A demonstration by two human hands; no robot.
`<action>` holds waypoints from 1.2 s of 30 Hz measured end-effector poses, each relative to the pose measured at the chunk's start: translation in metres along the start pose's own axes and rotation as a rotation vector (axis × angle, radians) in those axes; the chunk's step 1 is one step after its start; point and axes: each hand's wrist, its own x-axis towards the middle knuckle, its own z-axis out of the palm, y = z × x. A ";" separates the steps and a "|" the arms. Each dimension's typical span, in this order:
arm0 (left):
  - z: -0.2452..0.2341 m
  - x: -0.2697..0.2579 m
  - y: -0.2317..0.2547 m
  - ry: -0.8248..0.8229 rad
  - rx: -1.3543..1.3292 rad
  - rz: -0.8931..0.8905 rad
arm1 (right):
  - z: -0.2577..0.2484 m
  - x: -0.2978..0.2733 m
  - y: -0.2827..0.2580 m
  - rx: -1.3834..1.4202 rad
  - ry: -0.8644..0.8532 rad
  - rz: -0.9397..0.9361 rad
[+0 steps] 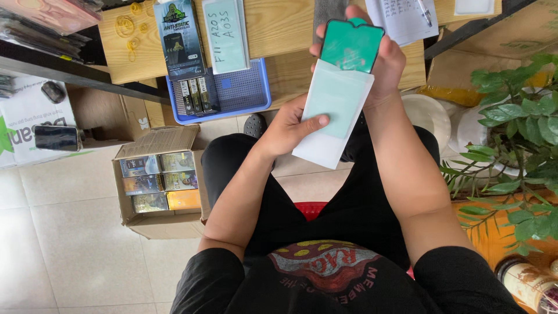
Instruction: The person removes screen protectors from a box and individual sleeves, wipes them with a cloth, and checks them.
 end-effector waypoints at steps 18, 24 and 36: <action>-0.016 0.005 0.005 -0.285 0.140 -0.267 | 0.009 0.012 -0.040 -0.300 0.244 -0.344; -0.010 0.005 -0.009 -0.219 0.004 -0.251 | -0.002 0.009 -0.033 -0.355 0.129 -0.345; 0.017 0.006 -0.011 -0.370 -1.092 -0.236 | -0.012 -0.006 -0.014 -0.054 -0.063 -0.055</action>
